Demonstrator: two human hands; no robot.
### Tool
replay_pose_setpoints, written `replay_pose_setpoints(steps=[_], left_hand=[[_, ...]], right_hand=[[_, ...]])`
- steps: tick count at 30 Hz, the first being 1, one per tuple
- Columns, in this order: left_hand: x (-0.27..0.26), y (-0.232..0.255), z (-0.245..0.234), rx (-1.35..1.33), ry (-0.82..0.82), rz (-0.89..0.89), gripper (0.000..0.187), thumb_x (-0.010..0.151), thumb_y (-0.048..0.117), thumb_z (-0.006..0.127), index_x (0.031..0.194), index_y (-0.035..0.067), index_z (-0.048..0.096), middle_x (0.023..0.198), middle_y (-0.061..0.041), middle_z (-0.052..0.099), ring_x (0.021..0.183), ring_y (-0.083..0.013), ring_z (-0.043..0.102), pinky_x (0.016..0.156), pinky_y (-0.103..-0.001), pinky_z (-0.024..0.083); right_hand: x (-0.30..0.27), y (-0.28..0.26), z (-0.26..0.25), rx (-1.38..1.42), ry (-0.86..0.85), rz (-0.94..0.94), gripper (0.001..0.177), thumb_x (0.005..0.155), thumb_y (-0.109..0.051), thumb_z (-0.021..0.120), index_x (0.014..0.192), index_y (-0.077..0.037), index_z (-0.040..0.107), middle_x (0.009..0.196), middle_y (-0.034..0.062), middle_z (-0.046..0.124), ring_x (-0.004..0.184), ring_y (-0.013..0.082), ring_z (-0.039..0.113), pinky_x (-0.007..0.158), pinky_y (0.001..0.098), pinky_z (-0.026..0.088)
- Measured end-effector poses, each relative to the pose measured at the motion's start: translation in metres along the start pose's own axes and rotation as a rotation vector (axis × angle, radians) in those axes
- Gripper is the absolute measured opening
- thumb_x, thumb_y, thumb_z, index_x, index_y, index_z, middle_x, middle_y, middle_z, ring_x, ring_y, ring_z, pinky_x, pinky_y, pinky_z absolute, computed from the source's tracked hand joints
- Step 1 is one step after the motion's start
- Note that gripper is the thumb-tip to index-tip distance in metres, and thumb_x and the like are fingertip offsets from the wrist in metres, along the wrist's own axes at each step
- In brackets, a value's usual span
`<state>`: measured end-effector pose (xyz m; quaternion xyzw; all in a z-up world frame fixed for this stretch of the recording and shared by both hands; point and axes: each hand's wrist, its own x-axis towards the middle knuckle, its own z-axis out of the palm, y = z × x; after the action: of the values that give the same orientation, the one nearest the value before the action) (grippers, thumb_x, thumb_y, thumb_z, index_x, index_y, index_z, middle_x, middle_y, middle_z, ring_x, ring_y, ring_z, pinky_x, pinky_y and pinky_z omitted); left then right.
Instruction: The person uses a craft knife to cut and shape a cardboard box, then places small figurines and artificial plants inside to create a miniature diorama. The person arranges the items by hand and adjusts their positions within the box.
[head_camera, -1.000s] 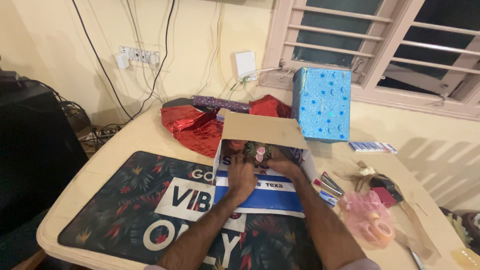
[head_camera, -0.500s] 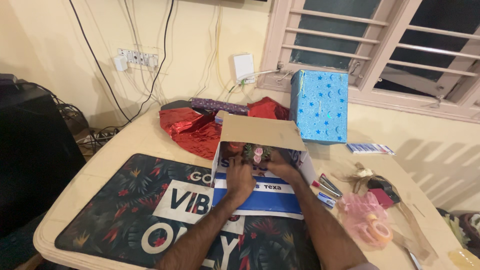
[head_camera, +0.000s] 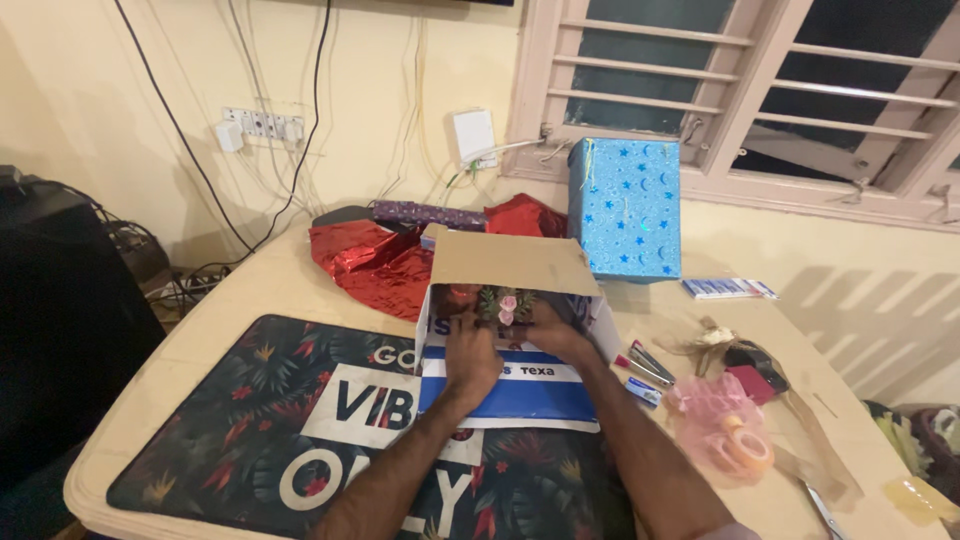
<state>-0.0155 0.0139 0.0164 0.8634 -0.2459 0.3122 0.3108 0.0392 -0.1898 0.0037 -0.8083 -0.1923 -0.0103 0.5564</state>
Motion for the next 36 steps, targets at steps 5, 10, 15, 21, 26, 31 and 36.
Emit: replay_pose_setpoints(steps=[5, 10, 15, 21, 26, 31, 36], left_hand=[[0.001, -0.001, -0.001, -0.002, -0.034, -0.007, 0.039, 0.063, 0.0, 0.074, 0.102, -0.001, 0.074, 0.114, -0.026, 0.06, 0.111, -0.0453, 0.054, 0.098, -0.051, 0.047], [-0.001, 0.001, 0.0, 0.0, -0.037, -0.028, 0.036, 0.063, -0.001, 0.073, 0.099, 0.0, 0.076, 0.114, -0.026, 0.061, 0.11, -0.0451, 0.055, 0.096, -0.051, 0.048], [-0.001, 0.002, -0.001, 0.022, -0.059, -0.029, 0.028, 0.065, 0.001, 0.074, 0.093, -0.001, 0.076, 0.115, -0.026, 0.061, 0.111, -0.044, 0.056, 0.092, -0.049, 0.05], [0.0, -0.003, 0.005, 0.07, -0.072, -0.024, 0.033, 0.062, 0.003, 0.076, 0.094, 0.0, 0.075, 0.116, -0.025, 0.06, 0.11, -0.0438, 0.056, 0.096, -0.05, 0.05], [-0.004, -0.004, 0.006, 0.033, -0.022, -0.003, 0.038, 0.061, 0.005, 0.077, 0.098, -0.001, 0.074, 0.12, -0.025, 0.058, 0.114, -0.0459, 0.053, 0.093, -0.052, 0.049], [-0.003, -0.004, 0.009, 0.046, -0.034, -0.023, 0.03, 0.063, 0.005, 0.077, 0.092, 0.001, 0.074, 0.124, -0.024, 0.058, 0.116, -0.0456, 0.052, 0.093, -0.053, 0.049], [-0.003, -0.002, 0.006, 0.023, -0.076, -0.052, 0.029, 0.066, 0.004, 0.075, 0.095, 0.0, 0.074, 0.125, -0.024, 0.058, 0.115, -0.0446, 0.053, 0.093, -0.052, 0.049]], right_hand=[[-0.016, 0.014, -0.006, -0.107, 0.04, -0.263, 0.061, 0.081, 0.01, 0.072, 0.139, 0.006, 0.054, 0.13, 0.0164, 0.069, 0.121, 0.0235, 0.063, 0.101, 0.0376, 0.051], [-0.008, 0.031, -0.005, -0.319, 0.288, -0.012, 0.038, 0.09, -0.006, 0.076, 0.125, 0.005, 0.064, 0.106, 0.0164, 0.078, 0.097, 0.0224, 0.075, 0.085, 0.0355, 0.06], [-0.002, 0.025, 0.007, -0.256, 0.429, -0.185, 0.039, 0.086, -0.005, 0.078, 0.122, 0.002, 0.066, 0.105, 0.0133, 0.078, 0.095, 0.0208, 0.076, 0.082, 0.0351, 0.06], [-0.001, 0.043, 0.004, -0.087, 0.248, -0.268, 0.044, 0.089, -0.001, 0.07, 0.132, -0.001, 0.057, 0.117, 0.0139, 0.073, 0.107, 0.0211, 0.072, 0.09, 0.035, 0.059], [0.003, 0.033, 0.005, -0.146, 0.281, -0.178, 0.039, 0.09, -0.004, 0.073, 0.127, -0.001, 0.061, 0.112, 0.0155, 0.076, 0.1, 0.021, 0.073, 0.088, 0.0355, 0.059], [-0.016, -0.027, 0.002, -0.503, 0.26, -0.106, 0.029, 0.09, -0.016, 0.075, 0.114, -0.001, 0.07, 0.097, 0.0176, 0.078, 0.086, 0.0247, 0.075, 0.079, 0.0379, 0.057], [-0.025, -0.069, 0.006, -0.657, 0.255, -0.239, 0.026, 0.086, -0.014, 0.074, 0.109, -0.003, 0.074, 0.098, 0.0207, 0.075, 0.092, 0.0352, 0.073, 0.08, 0.0442, 0.055]])
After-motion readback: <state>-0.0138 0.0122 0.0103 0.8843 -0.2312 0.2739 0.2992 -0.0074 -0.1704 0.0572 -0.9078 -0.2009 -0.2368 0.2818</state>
